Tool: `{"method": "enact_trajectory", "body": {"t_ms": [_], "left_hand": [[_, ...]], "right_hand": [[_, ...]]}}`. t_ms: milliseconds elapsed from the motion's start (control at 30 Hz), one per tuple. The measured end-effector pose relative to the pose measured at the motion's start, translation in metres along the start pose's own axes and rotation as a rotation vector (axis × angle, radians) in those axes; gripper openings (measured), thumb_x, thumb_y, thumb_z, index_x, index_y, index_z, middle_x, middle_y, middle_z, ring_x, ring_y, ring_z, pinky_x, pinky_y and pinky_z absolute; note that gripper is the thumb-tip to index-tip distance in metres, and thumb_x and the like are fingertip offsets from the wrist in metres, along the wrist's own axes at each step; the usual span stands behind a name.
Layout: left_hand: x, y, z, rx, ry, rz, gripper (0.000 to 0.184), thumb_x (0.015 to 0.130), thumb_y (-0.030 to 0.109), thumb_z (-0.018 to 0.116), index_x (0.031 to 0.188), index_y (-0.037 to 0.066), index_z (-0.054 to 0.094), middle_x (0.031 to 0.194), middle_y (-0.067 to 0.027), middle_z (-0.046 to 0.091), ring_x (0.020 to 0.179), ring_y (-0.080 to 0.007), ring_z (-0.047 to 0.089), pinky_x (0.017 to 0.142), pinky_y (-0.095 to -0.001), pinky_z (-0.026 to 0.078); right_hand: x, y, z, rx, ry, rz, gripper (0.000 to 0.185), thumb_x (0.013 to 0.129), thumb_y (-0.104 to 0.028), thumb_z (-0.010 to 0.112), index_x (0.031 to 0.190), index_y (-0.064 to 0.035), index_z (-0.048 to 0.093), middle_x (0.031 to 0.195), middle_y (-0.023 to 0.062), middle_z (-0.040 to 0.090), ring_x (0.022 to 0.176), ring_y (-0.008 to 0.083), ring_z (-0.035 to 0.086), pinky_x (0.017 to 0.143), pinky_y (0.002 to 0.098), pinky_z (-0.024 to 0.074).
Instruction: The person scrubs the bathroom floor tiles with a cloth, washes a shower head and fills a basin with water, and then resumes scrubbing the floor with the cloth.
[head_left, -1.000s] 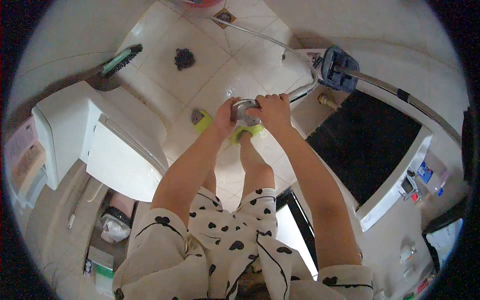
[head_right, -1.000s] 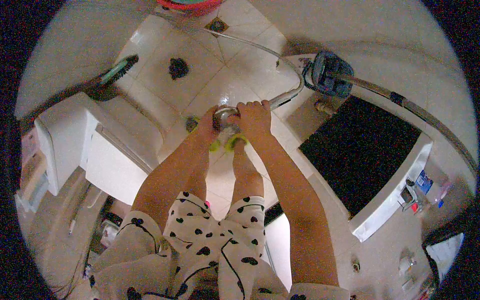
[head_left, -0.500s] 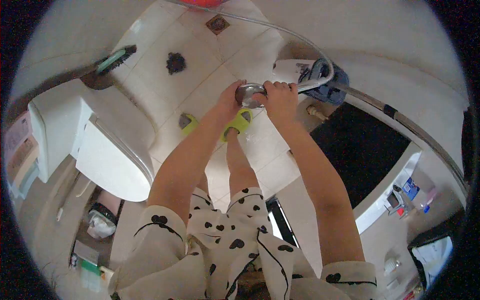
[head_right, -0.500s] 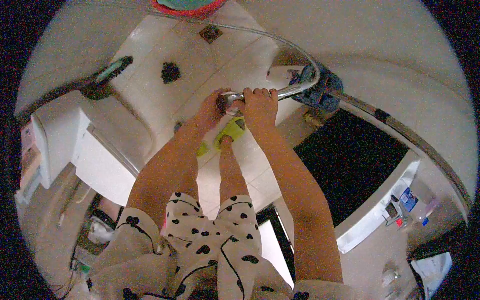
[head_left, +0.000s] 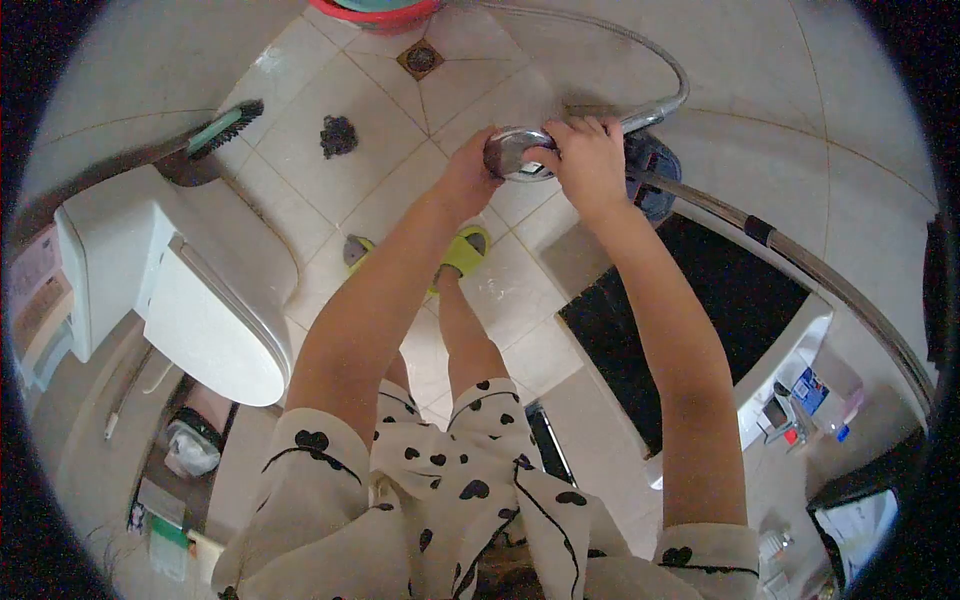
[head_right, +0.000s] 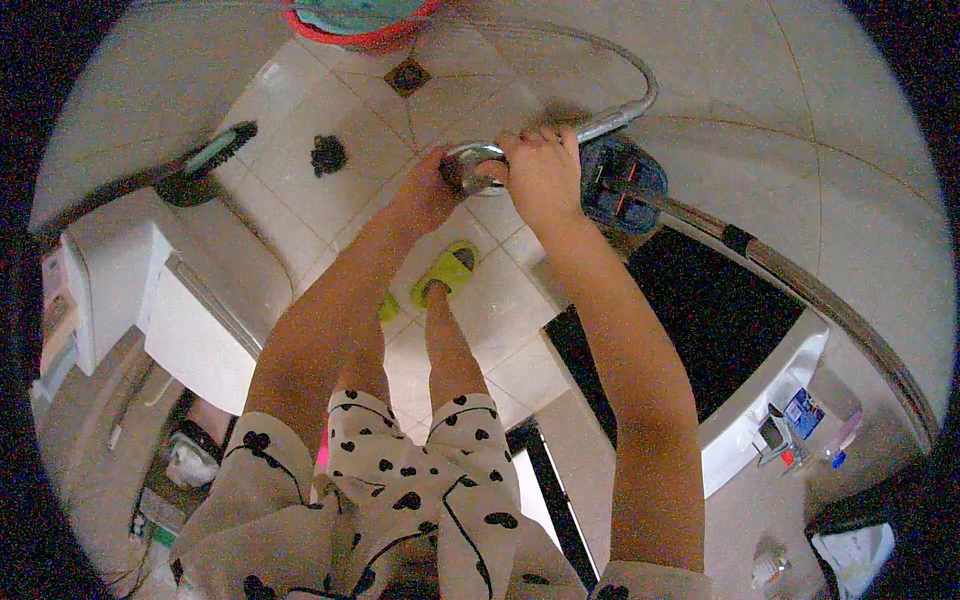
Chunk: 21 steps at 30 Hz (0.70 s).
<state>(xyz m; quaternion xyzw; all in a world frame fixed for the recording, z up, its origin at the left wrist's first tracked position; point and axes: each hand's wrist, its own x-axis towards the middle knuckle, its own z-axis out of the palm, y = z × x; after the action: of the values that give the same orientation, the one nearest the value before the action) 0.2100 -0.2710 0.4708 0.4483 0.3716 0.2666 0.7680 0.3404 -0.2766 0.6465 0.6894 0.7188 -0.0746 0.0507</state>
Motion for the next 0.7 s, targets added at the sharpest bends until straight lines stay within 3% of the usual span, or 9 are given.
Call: {"method": "enact_trajectory", "body": {"t_ms": [67, 167, 233, 333, 367, 433, 500, 600, 700], "left_hand": [[-0.008, 0.008, 0.006, 0.126, 0.012, 0.016, 0.025, 0.091, 0.016, 0.037, 0.109, 0.003, 0.050, 0.104, -0.0095, 0.058, 0.097, -0.0206, 0.055, 0.085, -0.0345, 0.046], [-0.011, 0.016, 0.012, -0.082, 0.054, -0.077, 0.028, 0.092, 0.022, 0.033, 0.108, 0.005, 0.050, 0.104, -0.0094, 0.058, 0.096, -0.0219, 0.055, 0.086, -0.0356, 0.045], [-0.005, 0.003, 0.009, -0.228, 0.068, -0.093, 0.029, 0.085, 0.014, 0.043, 0.111, 0.004, 0.047, 0.105, -0.0098, 0.058, 0.097, -0.0214, 0.055, 0.086, -0.0340, 0.045], [-0.007, -0.010, 0.000, -0.248, 0.052, -0.033, 0.053, 0.070, -0.004, 0.064, 0.118, 0.000, 0.042, 0.108, -0.0106, 0.057, 0.099, -0.0196, 0.055, 0.085, -0.0301, 0.046], [-0.010, -0.011, -0.001, -0.323, 0.048, -0.052, 0.052, 0.070, -0.003, 0.064, 0.118, 0.000, 0.042, 0.108, -0.0107, 0.057, 0.099, -0.0196, 0.055, 0.085, -0.0301, 0.046], [-0.020, -0.003, -0.002, -0.193, 0.073, -0.049, 0.052, 0.071, -0.003, 0.064, 0.118, 0.000, 0.041, 0.107, -0.0106, 0.057, 0.099, -0.0196, 0.055, 0.085, -0.0301, 0.046], [-0.031, 0.007, -0.004, 0.218, 0.133, -0.005, 0.053, 0.071, -0.002, 0.064, 0.119, 0.000, 0.040, 0.107, -0.0103, 0.057, 0.099, -0.0193, 0.055, 0.086, -0.0301, 0.045], [-0.039, 0.035, -0.001, -0.241, 0.143, -0.108, 0.054, 0.072, -0.001, 0.065, 0.119, 0.001, 0.040, 0.108, -0.0105, 0.056, 0.100, -0.0197, 0.054, 0.087, -0.0299, 0.045], [-0.039, 0.021, -0.008, -0.326, 0.097, -0.114, 0.052, 0.072, -0.003, 0.063, 0.119, 0.002, 0.040, 0.110, -0.0105, 0.056, 0.101, -0.0190, 0.054, 0.088, -0.0294, 0.044]], "right_hand": [[0.001, 0.004, -0.004, -0.016, -0.016, -0.029, 0.034, 0.072, -0.040, 0.064, 0.089, -0.0098, 0.063, 0.083, 0.0077, 0.061, 0.088, 0.0246, 0.055, 0.085, 0.0417, 0.0330], [0.002, 0.007, -0.003, 0.036, -0.004, -0.065, 0.035, 0.072, -0.040, 0.063, 0.089, -0.0095, 0.063, 0.085, 0.0084, 0.061, 0.088, 0.0250, 0.055, 0.087, 0.0408, 0.0326], [0.002, 0.008, -0.004, 0.061, 0.029, -0.096, 0.034, 0.072, -0.039, 0.063, 0.089, -0.0098, 0.063, 0.085, 0.0082, 0.061, 0.088, 0.0250, 0.055, 0.087, 0.0404, 0.0324], [0.005, 0.005, -0.004, 0.064, -0.009, -0.134, 0.034, 0.072, -0.039, 0.063, 0.089, -0.0101, 0.063, 0.085, 0.0076, 0.061, 0.089, 0.0245, 0.055, 0.088, 0.0403, 0.0320], [0.007, 0.004, -0.004, 0.058, -0.035, -0.145, 0.034, 0.071, -0.039, 0.063, 0.089, -0.0102, 0.063, 0.085, 0.0074, 0.061, 0.089, 0.0243, 0.055, 0.088, 0.0403, 0.0319], [0.008, 0.003, -0.001, 0.081, 0.030, -0.197, 0.034, 0.071, -0.039, 0.063, 0.089, -0.0105, 0.063, 0.085, 0.0065, 0.061, 0.089, 0.0238, 0.055, 0.089, 0.0402, 0.0316], [0.010, 0.001, 0.001, 0.090, 0.049, -0.230, 0.034, 0.072, -0.040, 0.062, 0.089, -0.0111, 0.062, 0.085, 0.0065, 0.061, 0.090, 0.0234, 0.055, 0.088, 0.0402, 0.0317], [0.013, -0.003, -0.001, 0.098, 0.024, -0.251, 0.034, 0.073, -0.042, 0.060, 0.088, -0.0116, 0.062, 0.085, 0.0069, 0.061, 0.090, 0.0233, 0.055, 0.088, 0.0405, 0.0316], [0.012, -0.005, -0.002, 0.129, 0.004, -0.256, 0.034, 0.072, -0.041, 0.062, 0.088, -0.0111, 0.062, 0.083, 0.0060, 0.061, 0.089, 0.0239, 0.055, 0.089, 0.0403, 0.0310]]}}
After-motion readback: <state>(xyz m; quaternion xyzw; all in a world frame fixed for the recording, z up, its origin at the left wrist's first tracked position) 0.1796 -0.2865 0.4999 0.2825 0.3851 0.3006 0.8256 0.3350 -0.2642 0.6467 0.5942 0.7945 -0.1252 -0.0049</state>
